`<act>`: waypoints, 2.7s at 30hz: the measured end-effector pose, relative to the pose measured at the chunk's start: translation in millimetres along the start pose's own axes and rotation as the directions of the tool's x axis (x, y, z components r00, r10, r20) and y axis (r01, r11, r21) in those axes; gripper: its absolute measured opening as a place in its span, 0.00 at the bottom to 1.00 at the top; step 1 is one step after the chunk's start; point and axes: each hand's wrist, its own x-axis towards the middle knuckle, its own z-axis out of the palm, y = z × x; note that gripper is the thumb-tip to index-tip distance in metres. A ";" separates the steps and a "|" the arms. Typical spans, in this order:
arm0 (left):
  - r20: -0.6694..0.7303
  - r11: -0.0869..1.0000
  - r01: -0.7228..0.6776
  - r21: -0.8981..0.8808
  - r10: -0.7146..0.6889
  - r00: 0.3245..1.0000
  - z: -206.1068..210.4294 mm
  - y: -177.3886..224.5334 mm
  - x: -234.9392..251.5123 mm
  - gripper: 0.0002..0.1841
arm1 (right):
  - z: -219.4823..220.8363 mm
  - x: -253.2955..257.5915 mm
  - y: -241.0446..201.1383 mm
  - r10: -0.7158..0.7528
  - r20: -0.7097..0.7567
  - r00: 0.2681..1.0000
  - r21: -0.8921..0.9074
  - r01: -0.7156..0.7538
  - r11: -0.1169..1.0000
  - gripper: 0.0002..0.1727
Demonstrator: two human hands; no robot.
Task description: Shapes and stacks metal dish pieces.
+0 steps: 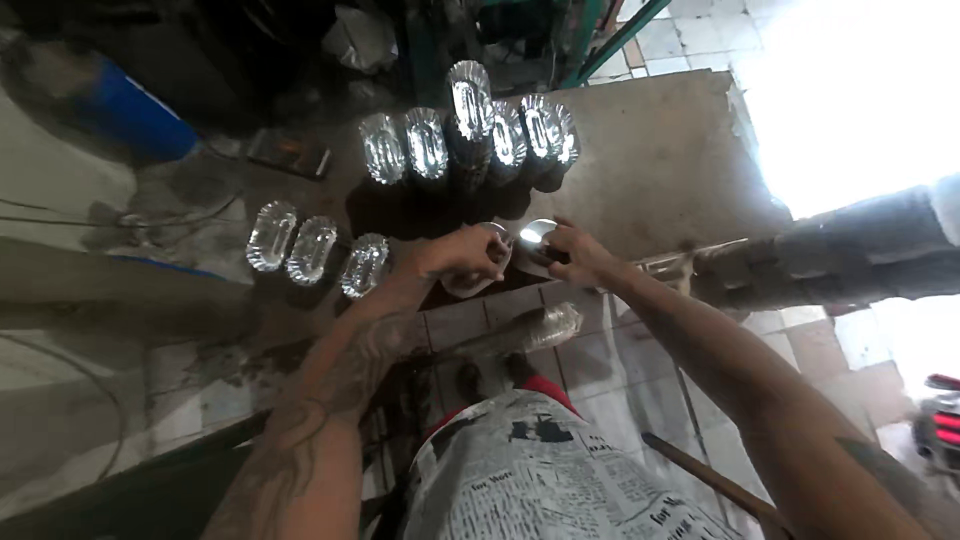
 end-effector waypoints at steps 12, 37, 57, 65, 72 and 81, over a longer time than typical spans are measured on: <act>-0.103 0.998 0.056 -0.016 -0.058 0.993 6.6 4.3 -1.7 0.21 | -2.8 1.4 -0.7 0.004 0.005 1.000 -0.011 -0.004 1.000 0.14; -0.222 0.887 0.321 0.332 -0.257 0.941 24.8 43.8 -6.5 0.36 | -1.7 5.7 15.0 -0.058 0.043 0.997 0.051 0.056 0.997 0.17; -0.359 -0.160 -0.492 -0.856 -0.500 0.788 188.0 51.4 -58.1 0.16 | 17.6 -52.6 -103.1 0.272 0.433 0.859 0.873 -0.475 0.109 0.11; 0.090 0.642 0.547 -0.537 -0.601 0.794 178.1 -36.6 30.4 0.28 | 61.6 -186.1 -13.6 0.412 0.722 0.556 -0.151 -0.454 0.878 0.25; -0.014 0.713 0.363 -0.600 -0.464 0.886 140.2 -45.6 -87.1 0.32 | 94.3 -191.5 -10.4 0.396 0.816 0.421 -0.194 -0.446 0.874 0.22; -0.607 0.516 -0.646 -0.563 -0.788 -0.101 99.3 -81.5 -377.9 0.19 | 110.3 -74.5 -89.9 0.065 0.686 0.725 0.182 -0.258 0.949 0.15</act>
